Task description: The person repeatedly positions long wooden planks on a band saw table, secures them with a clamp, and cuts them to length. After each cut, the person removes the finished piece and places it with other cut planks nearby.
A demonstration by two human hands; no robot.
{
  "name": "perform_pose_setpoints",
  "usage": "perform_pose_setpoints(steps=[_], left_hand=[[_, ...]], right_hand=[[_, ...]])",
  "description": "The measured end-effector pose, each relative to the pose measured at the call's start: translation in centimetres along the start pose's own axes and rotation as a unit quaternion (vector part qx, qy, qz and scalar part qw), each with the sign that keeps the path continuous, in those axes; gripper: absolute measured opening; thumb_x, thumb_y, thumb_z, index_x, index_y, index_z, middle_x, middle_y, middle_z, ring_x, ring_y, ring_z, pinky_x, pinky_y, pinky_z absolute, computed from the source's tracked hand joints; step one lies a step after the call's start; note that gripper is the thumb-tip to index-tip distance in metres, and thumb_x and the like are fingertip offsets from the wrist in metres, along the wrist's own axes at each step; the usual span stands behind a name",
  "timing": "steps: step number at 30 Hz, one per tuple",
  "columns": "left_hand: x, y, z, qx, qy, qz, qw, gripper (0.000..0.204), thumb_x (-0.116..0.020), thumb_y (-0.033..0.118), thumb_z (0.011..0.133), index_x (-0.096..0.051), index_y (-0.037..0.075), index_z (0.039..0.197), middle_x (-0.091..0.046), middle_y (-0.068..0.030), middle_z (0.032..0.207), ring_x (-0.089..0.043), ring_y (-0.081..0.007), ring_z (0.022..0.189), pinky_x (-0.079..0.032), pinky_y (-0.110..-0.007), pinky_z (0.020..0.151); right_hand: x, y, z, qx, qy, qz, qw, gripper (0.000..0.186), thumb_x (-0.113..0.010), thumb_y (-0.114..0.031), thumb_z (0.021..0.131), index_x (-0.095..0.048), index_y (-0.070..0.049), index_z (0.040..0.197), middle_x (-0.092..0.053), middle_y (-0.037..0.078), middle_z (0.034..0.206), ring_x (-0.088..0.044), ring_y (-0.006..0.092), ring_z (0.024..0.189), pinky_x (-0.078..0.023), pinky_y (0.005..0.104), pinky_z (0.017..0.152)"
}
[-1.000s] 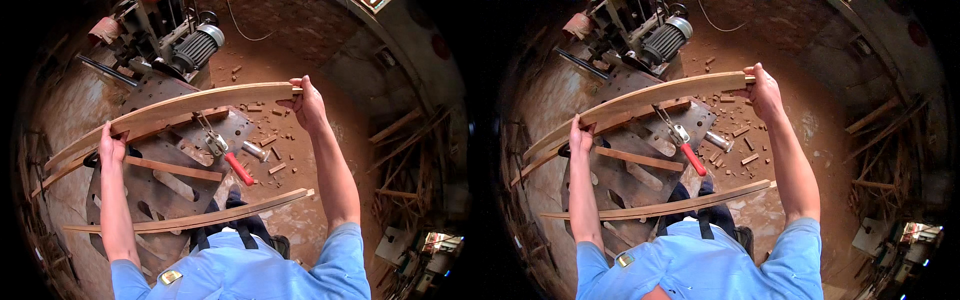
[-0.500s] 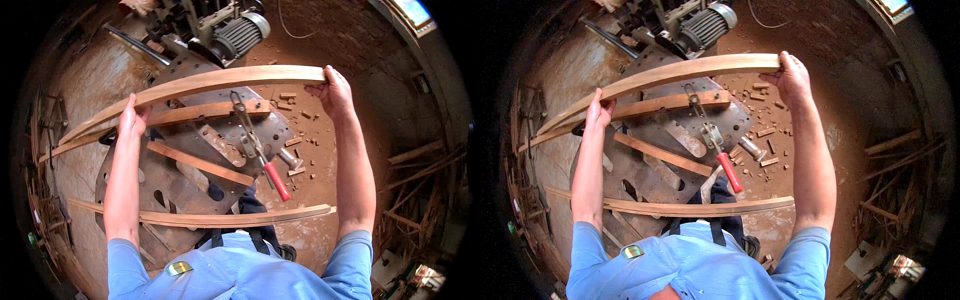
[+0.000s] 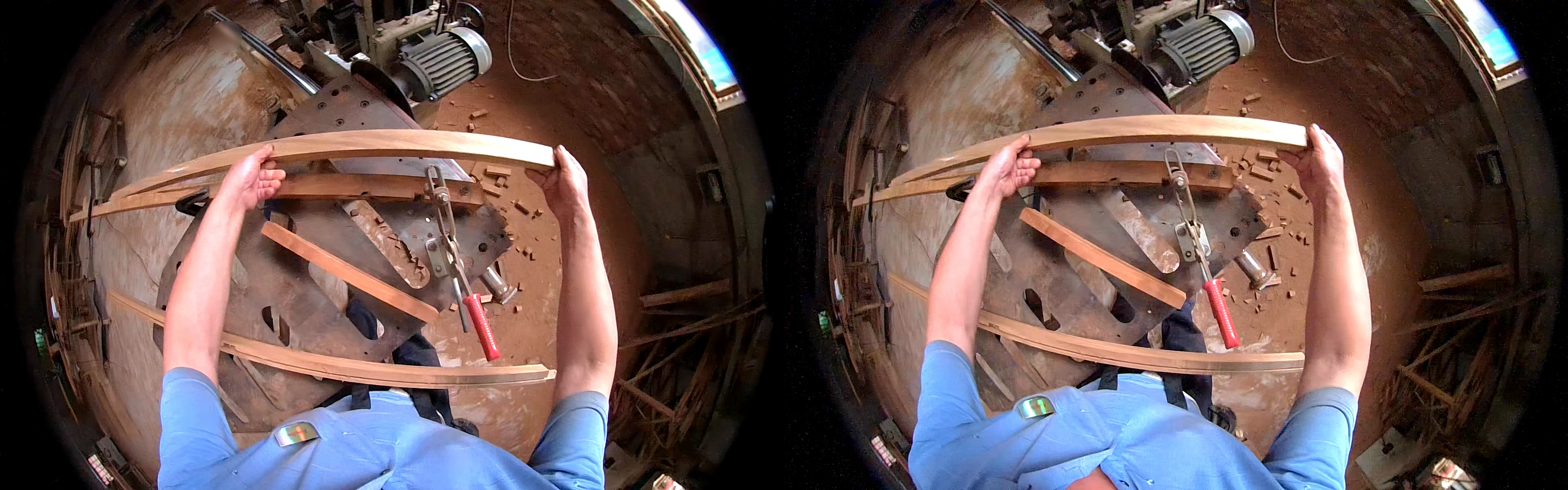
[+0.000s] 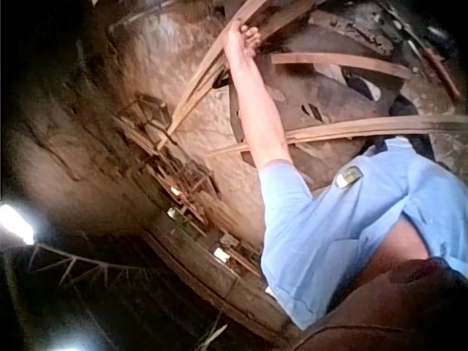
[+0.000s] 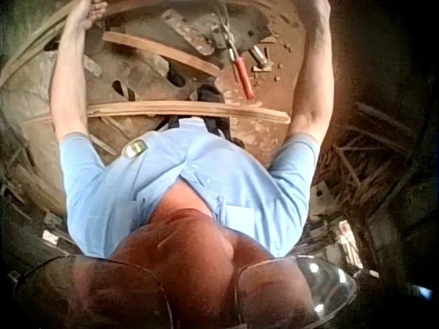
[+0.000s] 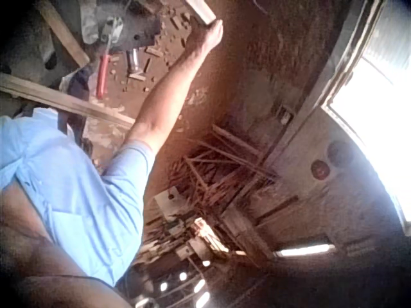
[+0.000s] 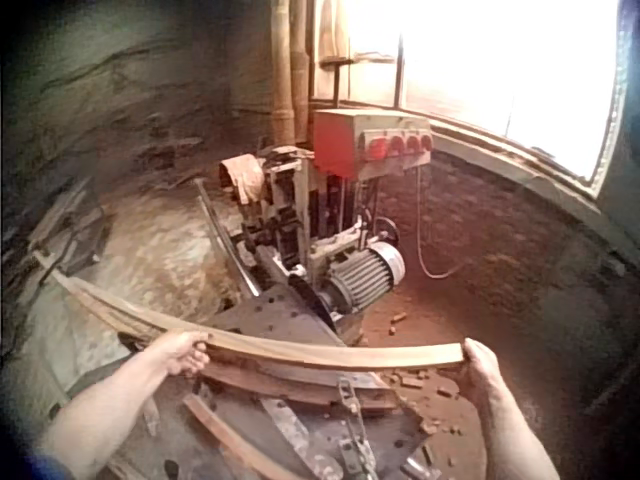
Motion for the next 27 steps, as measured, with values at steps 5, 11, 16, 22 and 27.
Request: perform_pose_setpoints(steps=[5, 11, 16, 22, 27], left_hand=[[-4.0, 4.2, -3.2, -0.314, 0.041, 0.449, 0.836, 0.038, -0.051, 0.036, 0.093, -0.064, 0.001, 0.084, -0.067, -0.017, 0.081, -0.066, -0.0276, 0.077, -0.052, -0.039, 0.061], [-13.1, 0.2, -1.2, -0.526, -0.081, 0.551, 0.643, 0.021, -0.051, 0.018, 0.086, -0.068, 0.01, 0.097, -0.068, -0.008, 0.097, -0.06, -0.0293, 0.093, -0.048, -0.042, 0.085], [-14.6, -0.5, -1.3, -0.5, 0.002, 0.668, 0.551, 0.013, -0.057, 0.018, 0.077, -0.069, 0.013, 0.079, -0.067, -0.0067, 0.08, -0.064, -0.0254, 0.081, -0.053, -0.04, 0.07], [-13.6, -0.5, -2.0, -0.461, 0.066, 0.533, 0.707, 0.032, -0.058, 0.034, 0.087, -0.069, 0.005, 0.082, -0.065, -0.0132, 0.085, -0.062, -0.0299, 0.093, -0.049, -0.044, 0.079], [-11.5, -0.9, -1.3, -0.462, 0.092, 0.52, 0.713, 0.036, -0.059, 0.037, 0.086, -0.068, 0.003, 0.081, -0.065, -0.0147, 0.087, -0.06, -0.0319, 0.093, -0.047, -0.045, 0.08]], right_hand=[[2.8, 2.4, 0.2, -0.012, -0.049, -0.01, 0.999, 0.025, -0.04, -0.023, 0.102, -0.051, -0.001, 0.106, -0.057, 0.013, 0.103, -0.06, 0.0254, 0.094, -0.054, 0.0458, 0.082], [5.6, 7.4, 0.8, -0.085, -0.024, 0.013, 0.996, 0.026, -0.052, -0.027, 0.097, -0.054, -0.002, 0.106, -0.057, 0.011, 0.103, -0.059, 0.0255, 0.09, -0.053, 0.0433, 0.075], [7.8, 6.3, 0.7, 0.054, 0.127, -0.393, 0.909, 0.029, -0.058, -0.03, 0.094, -0.061, -0.003, 0.106, -0.059, 0.004, 0.087, -0.053, 0.013, 0.072, -0.045, 0.0289, 0.062], [6.8, 6.3, 1.3, 0.133, 0.096, -0.448, 0.879, 0.03, -0.055, -0.028, 0.096, -0.062, -0.003, 0.082, -0.047, -0.004, 0.063, -0.039, 0.0066, 0.057, -0.032, 0.0249, 0.051], [5.1, 7.0, 1.2, 0.102, 0.057, -0.425, 0.898, 0.029, -0.051, -0.022, 0.099, -0.064, 0.001, 0.087, -0.047, -0.004, 0.067, -0.038, 0.0058, 0.06, -0.032, 0.0238, 0.053]])
Point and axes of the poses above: each hand's wrist, its own z-axis towards the middle knuckle, its own x-axis out of the back of the hand, y = z × x, the point moved 3 cm from there along z, towards the middle knuckle
